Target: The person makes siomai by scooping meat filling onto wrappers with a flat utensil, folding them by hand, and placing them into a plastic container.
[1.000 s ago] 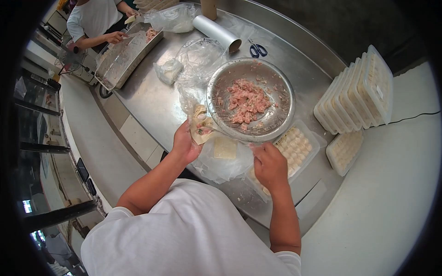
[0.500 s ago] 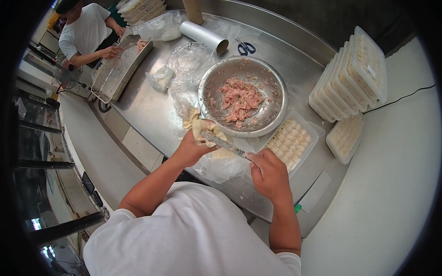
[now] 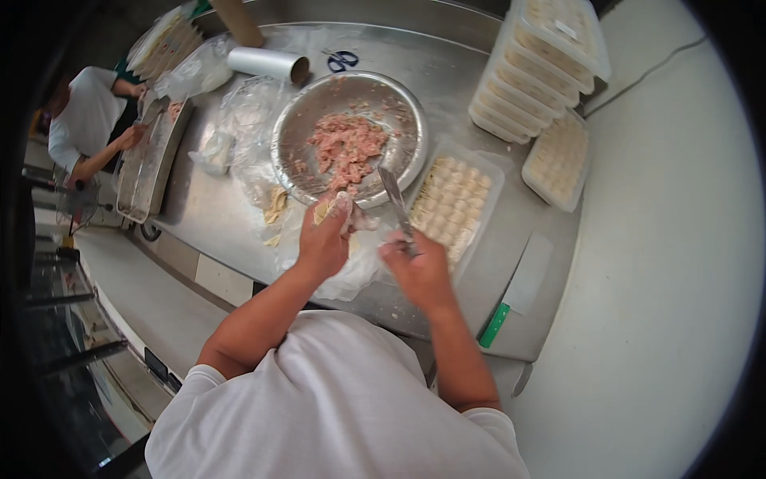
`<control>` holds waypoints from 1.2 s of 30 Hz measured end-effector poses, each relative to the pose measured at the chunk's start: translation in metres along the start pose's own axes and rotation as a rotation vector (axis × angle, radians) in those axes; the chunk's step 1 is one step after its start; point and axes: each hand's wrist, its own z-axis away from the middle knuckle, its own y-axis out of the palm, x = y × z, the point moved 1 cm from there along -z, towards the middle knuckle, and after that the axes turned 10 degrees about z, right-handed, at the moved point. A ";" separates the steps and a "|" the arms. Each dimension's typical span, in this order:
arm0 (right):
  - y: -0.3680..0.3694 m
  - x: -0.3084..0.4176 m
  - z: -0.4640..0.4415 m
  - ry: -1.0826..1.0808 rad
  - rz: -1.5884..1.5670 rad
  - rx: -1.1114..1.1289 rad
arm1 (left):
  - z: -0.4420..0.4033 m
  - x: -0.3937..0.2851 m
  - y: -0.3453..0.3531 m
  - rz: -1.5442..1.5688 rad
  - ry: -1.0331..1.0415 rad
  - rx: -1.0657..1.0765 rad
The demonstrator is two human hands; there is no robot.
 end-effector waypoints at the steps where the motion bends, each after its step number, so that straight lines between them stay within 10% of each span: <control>1: 0.015 -0.007 0.003 -0.045 -0.138 -0.047 | 0.007 0.002 0.019 0.224 -0.168 -0.017; 4: 0.025 -0.006 0.010 0.197 -0.702 -0.045 | 0.013 0.022 0.030 0.254 -0.441 -0.012; 7: 0.002 -0.030 0.013 0.194 -0.617 -0.133 | 0.005 0.019 0.027 -0.520 0.212 0.337; 15: -0.100 -0.043 0.027 0.266 0.197 -0.042 | -0.008 0.052 0.039 -0.681 0.047 0.804; 23: -0.126 -0.064 0.039 0.298 0.048 -0.392 | 0.014 0.104 0.038 -0.870 -0.134 0.937; 30: -0.101 -0.038 0.029 0.313 0.449 -0.268 | 0.015 0.087 0.029 -0.930 -0.031 0.912; 32: -0.089 -0.026 0.015 0.233 0.508 -0.223 | 0.014 0.058 0.021 -0.795 0.226 0.779; 36: -0.061 0.014 -0.015 -0.023 0.786 -0.062 | 0.015 0.036 -0.050 -0.857 0.090 0.356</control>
